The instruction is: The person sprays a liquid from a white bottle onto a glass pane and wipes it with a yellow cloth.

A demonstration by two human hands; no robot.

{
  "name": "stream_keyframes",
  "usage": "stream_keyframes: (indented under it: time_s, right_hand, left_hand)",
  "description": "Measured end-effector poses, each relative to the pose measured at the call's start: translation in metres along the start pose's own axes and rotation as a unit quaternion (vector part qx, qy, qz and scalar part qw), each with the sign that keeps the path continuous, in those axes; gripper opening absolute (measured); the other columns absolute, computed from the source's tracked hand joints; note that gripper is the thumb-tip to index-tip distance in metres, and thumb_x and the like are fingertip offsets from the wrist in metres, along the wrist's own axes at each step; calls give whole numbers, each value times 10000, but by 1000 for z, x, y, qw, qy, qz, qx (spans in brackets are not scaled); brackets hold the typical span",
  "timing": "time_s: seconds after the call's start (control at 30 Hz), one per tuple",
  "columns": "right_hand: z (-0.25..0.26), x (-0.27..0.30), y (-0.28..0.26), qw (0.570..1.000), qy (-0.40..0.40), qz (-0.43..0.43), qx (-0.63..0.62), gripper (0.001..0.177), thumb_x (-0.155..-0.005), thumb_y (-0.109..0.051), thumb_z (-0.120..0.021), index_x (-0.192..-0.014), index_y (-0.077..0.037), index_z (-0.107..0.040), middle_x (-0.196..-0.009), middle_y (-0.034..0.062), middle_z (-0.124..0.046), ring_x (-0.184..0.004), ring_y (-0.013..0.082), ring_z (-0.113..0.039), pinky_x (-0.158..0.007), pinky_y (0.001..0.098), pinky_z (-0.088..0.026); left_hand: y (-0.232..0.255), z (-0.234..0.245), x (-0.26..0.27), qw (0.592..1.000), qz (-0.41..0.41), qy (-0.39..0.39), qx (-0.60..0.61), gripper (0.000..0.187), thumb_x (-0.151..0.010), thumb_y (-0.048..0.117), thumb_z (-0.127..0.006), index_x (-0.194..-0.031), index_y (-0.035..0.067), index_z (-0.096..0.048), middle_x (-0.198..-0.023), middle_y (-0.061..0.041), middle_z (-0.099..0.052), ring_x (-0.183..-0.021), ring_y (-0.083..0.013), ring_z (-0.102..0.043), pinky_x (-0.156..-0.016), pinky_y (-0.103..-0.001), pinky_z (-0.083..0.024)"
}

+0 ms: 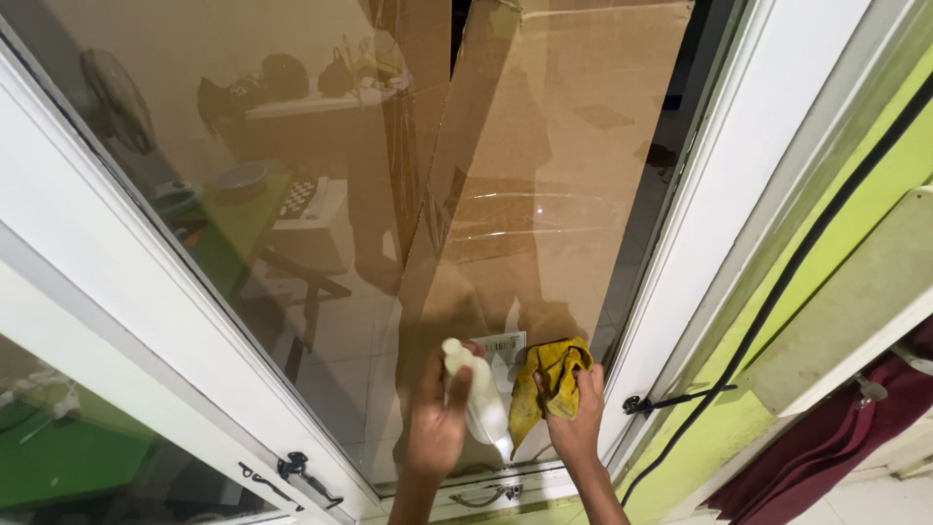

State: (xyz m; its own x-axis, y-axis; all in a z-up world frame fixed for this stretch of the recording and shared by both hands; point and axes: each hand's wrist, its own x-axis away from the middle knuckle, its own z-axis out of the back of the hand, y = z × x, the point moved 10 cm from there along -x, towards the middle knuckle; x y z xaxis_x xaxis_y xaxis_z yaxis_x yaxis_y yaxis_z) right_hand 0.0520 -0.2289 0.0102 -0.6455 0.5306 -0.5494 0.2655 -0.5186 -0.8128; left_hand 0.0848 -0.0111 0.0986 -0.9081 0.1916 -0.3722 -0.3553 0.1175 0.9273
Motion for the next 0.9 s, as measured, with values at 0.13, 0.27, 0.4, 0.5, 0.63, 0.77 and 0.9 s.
stream_keyframes:
  time_s: [0.13,0.27,0.4,0.5,0.63,0.77,0.9]
  right_hand:
    - [-3,2,7,1000,-1,-21,-4,332,-843,-210,-800,-938,33,-595,-976,116,-517,-861,266,-603,-741,367,-499]
    - [-4,2,7,1000,-2,-15,-10,316,-859,-205,-790,-976,35,-620,-999,118,-513,-888,271,-592,-769,371,-495]
    - [-5,4,13,999,-12,-37,-23,315,-851,-201,-790,-990,32,-632,-995,115,-517,-890,266,-600,-758,367,-505]
    - [-3,3,9,1000,-6,-2,-22,323,-845,-184,-781,-1023,35,-625,-1016,114,-528,-912,265,-606,-788,364,-503]
    - [-4,4,10,1000,-7,-9,-27,313,-851,-179,-787,-1014,35,-627,-1020,116,-536,-912,266,-610,-786,363,-504]
    - [-2,2,7,1000,-7,1,-30,315,-843,-173,-784,-1025,34,-631,-1024,123,-534,-915,272,-601,-790,365,-502]
    - [-3,2,13,999,-11,-17,-45,315,-843,-176,-792,-1004,32,-618,-1016,126,-533,-918,271,-597,-797,365,-500]
  left_hand:
    - [-14,4,6,993,-70,36,92,465,-1033,476,-500,-1119,25,-573,-1047,-136,-684,-956,-185,-666,-838,-361,-566]
    - [-31,27,7,972,-141,162,98,496,-1059,447,-471,-910,0,-625,-864,-147,-678,-787,-225,-666,-743,-388,-545]
    - [-41,52,-4,967,-61,248,18,519,-1017,351,-380,-733,19,-661,-606,-121,-680,-542,-236,-699,-562,-398,-586]
    - [-23,49,0,975,-63,212,-4,489,-1048,268,-369,-722,7,-623,-631,-116,-676,-577,-217,-668,-594,-360,-529]
    - [-5,37,2,978,-90,177,-64,460,-1051,193,-379,-715,2,-630,-662,-111,-703,-593,-200,-640,-625,-330,-509]
    - [-3,34,1,976,-81,173,-101,419,-975,144,-388,-679,11,-653,-626,-109,-696,-501,-171,-529,-527,-329,-438]
    - [-42,10,-11,991,48,120,-45,353,-926,185,-399,-712,62,-652,-583,-68,-703,-459,-136,-594,-409,-346,-488]
